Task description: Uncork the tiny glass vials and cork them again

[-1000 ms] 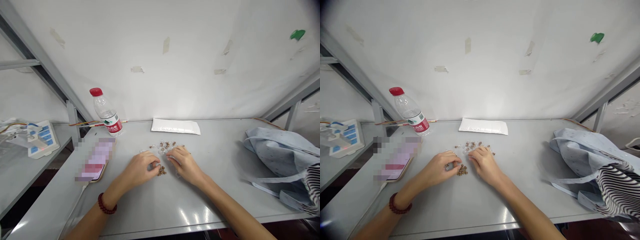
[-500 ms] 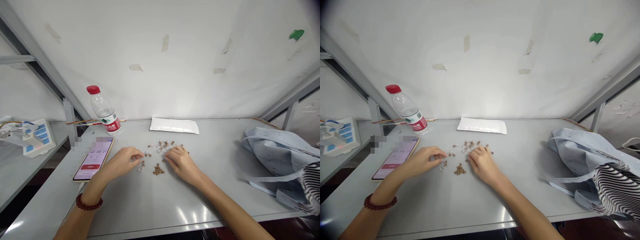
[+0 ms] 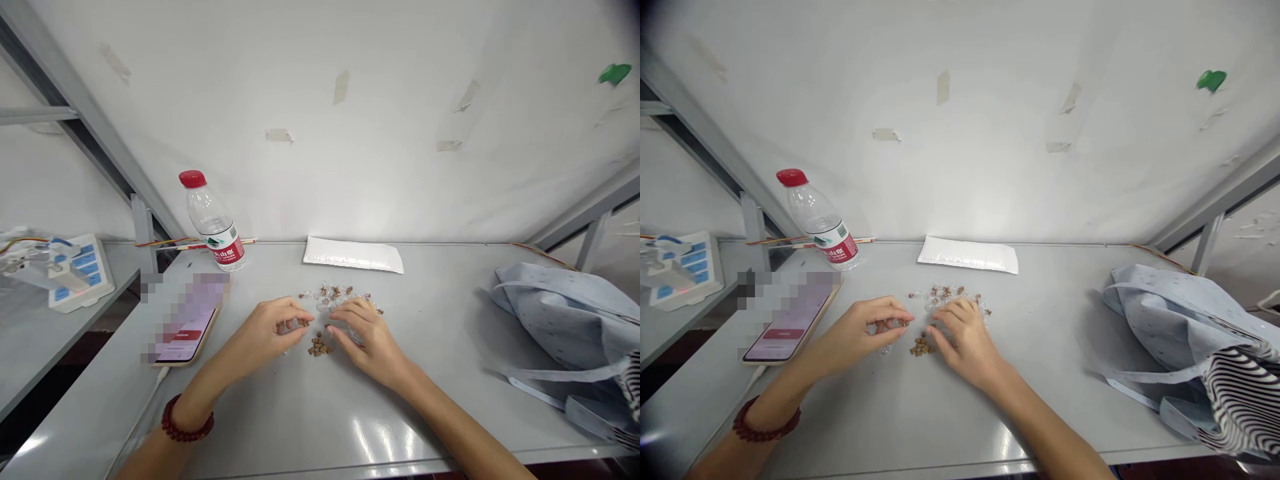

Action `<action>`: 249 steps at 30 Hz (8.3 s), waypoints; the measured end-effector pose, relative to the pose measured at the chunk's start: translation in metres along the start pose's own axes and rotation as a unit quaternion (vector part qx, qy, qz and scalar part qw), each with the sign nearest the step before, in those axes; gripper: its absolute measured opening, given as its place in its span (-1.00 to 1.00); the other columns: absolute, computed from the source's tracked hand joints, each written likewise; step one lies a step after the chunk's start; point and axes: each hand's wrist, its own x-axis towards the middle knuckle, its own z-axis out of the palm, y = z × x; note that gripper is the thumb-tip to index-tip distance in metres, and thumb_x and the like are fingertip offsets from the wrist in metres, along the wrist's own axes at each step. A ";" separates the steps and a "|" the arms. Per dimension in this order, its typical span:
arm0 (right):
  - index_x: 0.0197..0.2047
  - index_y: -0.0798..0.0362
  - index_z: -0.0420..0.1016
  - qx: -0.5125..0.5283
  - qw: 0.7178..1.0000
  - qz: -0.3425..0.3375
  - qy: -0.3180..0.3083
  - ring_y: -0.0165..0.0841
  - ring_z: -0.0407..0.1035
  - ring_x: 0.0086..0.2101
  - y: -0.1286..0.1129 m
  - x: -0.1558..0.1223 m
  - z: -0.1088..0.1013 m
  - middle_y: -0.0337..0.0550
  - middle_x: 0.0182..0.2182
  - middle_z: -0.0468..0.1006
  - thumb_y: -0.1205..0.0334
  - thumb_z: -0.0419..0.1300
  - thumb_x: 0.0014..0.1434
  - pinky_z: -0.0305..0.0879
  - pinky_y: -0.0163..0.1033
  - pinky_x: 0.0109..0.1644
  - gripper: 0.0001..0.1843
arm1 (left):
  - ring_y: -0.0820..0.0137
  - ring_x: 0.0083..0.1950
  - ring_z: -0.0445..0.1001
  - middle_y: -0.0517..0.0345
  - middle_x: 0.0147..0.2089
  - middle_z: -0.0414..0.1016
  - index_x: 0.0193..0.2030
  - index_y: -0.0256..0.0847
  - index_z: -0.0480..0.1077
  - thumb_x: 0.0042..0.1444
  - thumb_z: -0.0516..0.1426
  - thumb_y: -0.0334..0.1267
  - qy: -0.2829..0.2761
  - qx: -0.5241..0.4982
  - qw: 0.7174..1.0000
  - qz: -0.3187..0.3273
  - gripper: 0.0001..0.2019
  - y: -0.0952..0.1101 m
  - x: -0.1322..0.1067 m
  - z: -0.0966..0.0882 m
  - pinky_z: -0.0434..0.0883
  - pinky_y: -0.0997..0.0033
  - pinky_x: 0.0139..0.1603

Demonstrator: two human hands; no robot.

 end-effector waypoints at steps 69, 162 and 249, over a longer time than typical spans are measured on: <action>-0.18 0.06 0.40 -0.121 0.986 -0.014 -0.118 -0.22 0.27 -0.17 -0.003 -0.003 -0.002 -0.12 -0.25 0.46 0.52 0.04 0.02 -0.02 0.09 0.08 -0.69 | 0.34 -0.13 0.45 0.12 -0.10 0.52 -0.16 -0.17 0.46 0.15 0.02 -0.41 0.062 0.067 0.996 0.002 -0.78 -0.020 0.003 -0.015 0.40 0.39 -0.17; -0.24 0.05 0.50 -0.056 0.997 0.041 -0.041 -0.33 0.34 -0.31 0.004 0.015 0.016 -0.23 -0.44 0.55 0.43 0.05 0.25 0.09 -0.16 -0.07 -0.79 | 0.37 -0.24 0.42 0.12 -0.15 0.49 -0.13 -0.19 0.46 0.14 0.04 -0.30 -0.031 0.072 0.995 -0.063 -0.78 -0.021 0.006 0.004 0.38 0.40 -0.22; -0.20 0.09 0.54 -0.174 0.980 0.032 -0.087 -0.19 0.24 -0.17 0.014 0.008 -0.002 -0.01 -0.29 0.49 0.31 0.05 0.28 0.12 -0.07 -0.10 -0.78 | 0.34 -0.29 0.51 0.13 -0.32 0.59 -0.28 -0.22 0.51 0.13 0.12 -0.15 0.079 -0.022 0.994 -0.078 -0.79 -0.015 0.006 0.012 0.43 0.39 -0.26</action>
